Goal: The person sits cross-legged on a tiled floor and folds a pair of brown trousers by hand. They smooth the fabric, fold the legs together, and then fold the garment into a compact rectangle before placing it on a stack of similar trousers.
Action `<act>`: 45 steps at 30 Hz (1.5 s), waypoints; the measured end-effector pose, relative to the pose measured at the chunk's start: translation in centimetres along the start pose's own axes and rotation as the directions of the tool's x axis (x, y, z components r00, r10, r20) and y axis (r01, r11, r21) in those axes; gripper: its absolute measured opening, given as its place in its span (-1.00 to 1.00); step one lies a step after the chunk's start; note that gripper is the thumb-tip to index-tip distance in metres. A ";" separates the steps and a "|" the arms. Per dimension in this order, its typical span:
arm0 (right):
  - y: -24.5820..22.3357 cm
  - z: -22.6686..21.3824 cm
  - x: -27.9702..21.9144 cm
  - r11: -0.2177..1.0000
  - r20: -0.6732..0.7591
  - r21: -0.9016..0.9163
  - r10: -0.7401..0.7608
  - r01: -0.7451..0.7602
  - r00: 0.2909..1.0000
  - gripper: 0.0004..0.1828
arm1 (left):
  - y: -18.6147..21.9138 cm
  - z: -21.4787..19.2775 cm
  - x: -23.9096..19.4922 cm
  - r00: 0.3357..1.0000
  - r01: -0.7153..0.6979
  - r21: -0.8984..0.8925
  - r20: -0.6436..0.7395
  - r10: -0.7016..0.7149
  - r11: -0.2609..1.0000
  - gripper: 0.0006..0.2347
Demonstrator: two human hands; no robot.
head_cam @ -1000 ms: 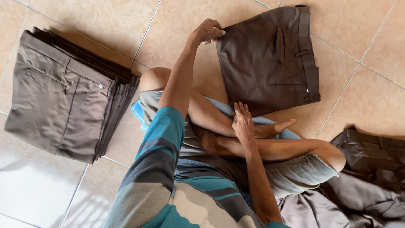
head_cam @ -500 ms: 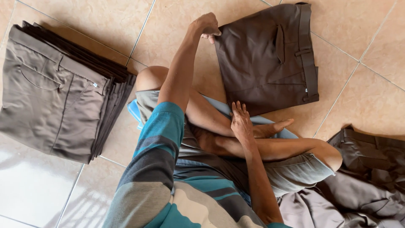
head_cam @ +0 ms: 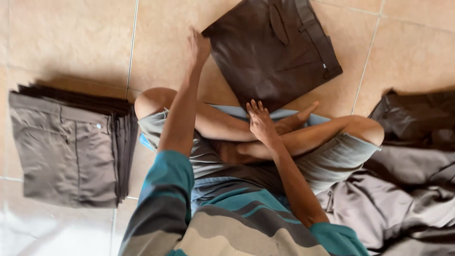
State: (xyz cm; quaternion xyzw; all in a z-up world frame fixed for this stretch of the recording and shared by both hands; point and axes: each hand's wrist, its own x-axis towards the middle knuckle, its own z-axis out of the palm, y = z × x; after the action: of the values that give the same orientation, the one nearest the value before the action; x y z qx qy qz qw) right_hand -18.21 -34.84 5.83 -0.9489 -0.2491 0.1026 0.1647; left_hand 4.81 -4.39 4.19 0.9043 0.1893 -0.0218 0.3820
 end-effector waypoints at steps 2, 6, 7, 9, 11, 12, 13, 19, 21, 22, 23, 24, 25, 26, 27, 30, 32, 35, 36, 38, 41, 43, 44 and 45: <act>-0.1 0.5 0.1 0.996 0.016 0.011 0.085 -0.085 0.996 -0.49 | -1.1 2.2 -4.9 0.992 0.006 0.098 0.125 -0.018 0.995 -0.46; -0.2 0.1 0.3 0.985 -0.041 0.128 0.124 -0.117 0.991 -0.52 | 1.0 6.3 -15.1 0.807 0.398 -0.248 0.553 -0.208 0.884 -0.57; -0.3 -0.1 0.5 0.982 -0.064 0.137 0.141 -0.131 0.988 -0.56 | 1.6 7.0 -15.9 0.844 0.384 -0.234 0.480 -0.237 0.893 -0.54; 0.0 0.2 0.9 0.979 -0.091 0.145 0.155 -0.141 0.984 -0.59 | 2.1 7.7 -17.2 0.880 0.367 -0.223 0.400 -0.258 0.903 -0.51; 1.0 1.2 1.4 0.916 -0.085 0.335 0.263 -0.221 0.961 -0.55 | 2.2 8.3 -17.9 0.933 0.322 -0.250 0.247 -0.262 0.913 -0.37; 1.5 0.3 1.6 0.916 -0.091 0.334 0.266 -0.222 0.960 -0.55 | 1.5 8.1 -16.9 0.935 0.316 -0.250 0.248 -0.255 0.915 -0.37; 2.0 -0.5 1.8 0.890 -0.138 0.400 0.295 -0.220 0.945 -0.63 | 0.9 8.1 -15.8 0.953 0.265 -0.230 0.210 -0.218 0.936 -0.53; 12.2 -4.5 3.4 0.917 -0.492 0.319 0.377 -0.241 0.784 -0.84 | -1.2 1.2 -8.2 0.989 0.132 -0.087 0.076 -0.125 0.987 -0.78; 15.4 -5.9 4.1 0.919 -0.594 0.239 0.393 -0.313 0.702 -0.83 | -1.6 -0.2 -7.6 0.993 0.120 0.024 0.010 -0.121 0.992 -0.61; 16.8 -6.4 4.8 0.825 -0.461 0.316 0.565 -0.468 0.684 -0.81 | -0.6 -0.6 -7.9 0.993 0.108 0.085 -0.049 -0.104 0.991 -0.45; 18.2 -6.9 5.5 0.701 -0.311 0.363 0.712 -0.614 0.630 -0.56 | 0.3 -1.1 -8.2 0.991 0.099 0.146 -0.108 -0.084 0.984 -0.29; 19.6 -6.1 6.0 0.702 -0.308 0.368 0.711 -0.610 0.632 -0.56 | 1.2 0.1 -10.1 0.990 0.100 0.151 -0.112 -0.084 0.983 -0.29; 20.9 -5.2 6.5 0.650 -0.249 0.431 0.752 -0.626 0.610 -0.39 | 2.0 1.3 -11.9 0.996 0.012 0.314 -0.089 0.016 0.949 -0.29; 22.3 -4.4 7.1 0.595 -0.186 0.487 0.786 -0.639 0.590 -0.22 | 2.8 2.6 -13.7 0.993 -0.074 0.464 -0.050 0.109 0.882 -0.27; 22.8 -4.2 7.4 0.596 -0.184 0.491 0.784 -0.635 0.593 -0.22 | 3.6 2.1 -15.1 0.993 -0.070 0.469 -0.055 0.108 0.880 -0.27; 22.1 -4.6 7.3 0.562 -0.087 0.497 0.790 -0.661 0.607 -0.20 | 4.6 1.4 -17.7 0.941 -0.265 0.282 0.284 0.184 0.922 -0.32; 18.9 -6.7 6.7 0.505 0.077 0.465 0.795 -0.727 0.601 -0.10 | 4.0 0.8 -15.9 0.919 -0.348 0.381 0.319 0.232 0.857 -0.30; 10.6 -8.5 3.2 0.614 0.008 0.548 0.674 -0.567 0.738 -0.45 | 2.1 -2.3 -11.1 0.895 -0.371 0.499 0.416 0.160 0.783 -0.38; 9.1 -7.4 3.2 0.616 0.008 0.548 0.673 -0.566 0.740 -0.45 | 0.8 -1.7 -8.9 0.896 -0.370 0.499 0.414 0.159 0.784 -0.38; 6.1 -4.7 3.1 0.600 0.195 0.392 0.687 -0.698 0.700 -0.39 | -2.1 -0.4 -4.7 0.930 -0.298 0.558 0.351 0.105 0.774 -0.58; 3.2 -5.9 3.0 0.508 0.328 0.390 0.703 -0.768 0.632 -0.54 | 2.0 3.0 -3.4 0.856 -0.488 0.447 0.076 0.512 0.749 -0.60; 4.2 -5.0 2.9 0.533 0.327 0.386 0.684 -0.753 0.652 -0.49 | 4.0 8.6 -2.1 0.840 -0.534 0.260 0.051 0.541 0.805 -0.55; 4.9 -4.8 3.1 0.567 0.321 0.376 0.662 -0.733 0.677 -0.44 | 5.3 11.4 -1.3 0.828 -0.560 0.059 0.010 0.561 0.826 -0.45; 4.8 -4.8 3.4 0.569 0.317 0.374 0.663 -0.732 0.678 -0.44 | 7.0 12.1 -2.1 0.827 -0.562 0.056 0.006 0.562 0.825 -0.45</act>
State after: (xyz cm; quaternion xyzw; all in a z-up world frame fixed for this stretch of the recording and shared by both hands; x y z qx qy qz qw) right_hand -11.91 -38.34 8.12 -0.8890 0.1683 0.2832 0.3182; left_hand 6.67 -17.94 0.80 0.9302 -0.0836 0.0913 0.3455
